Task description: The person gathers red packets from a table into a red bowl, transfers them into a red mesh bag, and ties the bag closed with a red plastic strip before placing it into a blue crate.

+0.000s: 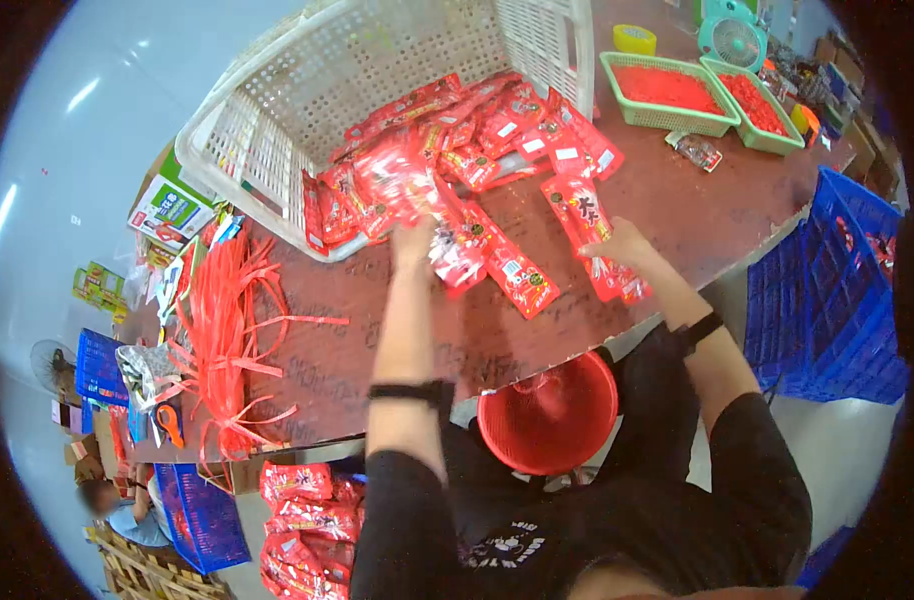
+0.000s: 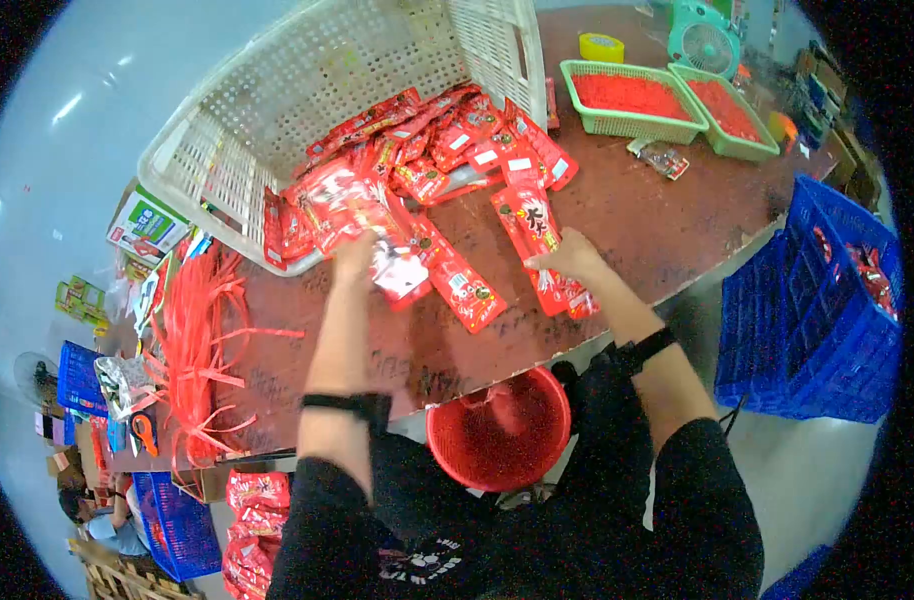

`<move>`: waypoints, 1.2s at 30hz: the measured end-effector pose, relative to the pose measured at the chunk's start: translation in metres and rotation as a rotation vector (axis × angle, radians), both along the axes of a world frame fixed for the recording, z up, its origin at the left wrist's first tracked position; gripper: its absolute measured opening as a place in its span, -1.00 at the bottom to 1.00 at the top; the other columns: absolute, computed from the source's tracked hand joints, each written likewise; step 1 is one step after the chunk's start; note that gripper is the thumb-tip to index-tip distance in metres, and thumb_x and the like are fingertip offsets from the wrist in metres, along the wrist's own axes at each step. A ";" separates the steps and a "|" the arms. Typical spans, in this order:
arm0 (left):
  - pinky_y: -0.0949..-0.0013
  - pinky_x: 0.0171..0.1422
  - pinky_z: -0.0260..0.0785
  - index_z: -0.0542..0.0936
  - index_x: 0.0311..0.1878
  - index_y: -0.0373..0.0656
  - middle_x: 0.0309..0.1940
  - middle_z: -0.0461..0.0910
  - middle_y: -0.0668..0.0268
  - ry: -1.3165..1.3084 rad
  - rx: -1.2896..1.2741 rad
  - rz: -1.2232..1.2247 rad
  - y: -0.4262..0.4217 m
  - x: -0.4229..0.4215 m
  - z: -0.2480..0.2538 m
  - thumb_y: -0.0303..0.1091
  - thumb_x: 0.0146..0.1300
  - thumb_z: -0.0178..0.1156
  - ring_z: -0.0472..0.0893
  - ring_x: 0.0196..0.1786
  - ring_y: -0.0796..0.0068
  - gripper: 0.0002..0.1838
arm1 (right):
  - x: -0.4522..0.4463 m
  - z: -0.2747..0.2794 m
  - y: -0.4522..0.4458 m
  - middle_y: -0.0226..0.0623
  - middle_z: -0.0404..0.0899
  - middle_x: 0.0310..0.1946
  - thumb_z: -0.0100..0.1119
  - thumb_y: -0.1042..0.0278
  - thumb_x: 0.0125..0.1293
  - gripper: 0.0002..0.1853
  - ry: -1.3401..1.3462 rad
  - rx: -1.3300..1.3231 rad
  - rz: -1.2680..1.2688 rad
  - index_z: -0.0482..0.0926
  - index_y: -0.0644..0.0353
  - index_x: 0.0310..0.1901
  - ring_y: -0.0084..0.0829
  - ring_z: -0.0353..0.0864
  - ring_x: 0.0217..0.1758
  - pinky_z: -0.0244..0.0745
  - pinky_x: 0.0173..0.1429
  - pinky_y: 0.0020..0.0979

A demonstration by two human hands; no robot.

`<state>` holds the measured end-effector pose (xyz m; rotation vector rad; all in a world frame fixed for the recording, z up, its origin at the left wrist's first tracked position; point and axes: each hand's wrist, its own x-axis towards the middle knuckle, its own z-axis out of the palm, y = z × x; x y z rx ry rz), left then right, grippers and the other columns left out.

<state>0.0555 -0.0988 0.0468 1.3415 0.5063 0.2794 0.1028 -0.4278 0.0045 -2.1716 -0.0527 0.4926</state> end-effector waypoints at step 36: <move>0.14 0.08 0.36 0.13 0.23 -0.27 0.12 0.33 0.06 -0.388 0.169 0.150 -0.095 -0.084 0.008 -0.51 -0.04 0.28 0.46 0.02 0.21 -0.24 | -0.199 0.014 -0.038 -0.35 0.51 -0.17 0.30 0.33 0.06 -0.58 0.004 0.950 -0.174 0.40 0.24 -0.06 -0.59 0.45 -0.11 0.36 0.03 -0.46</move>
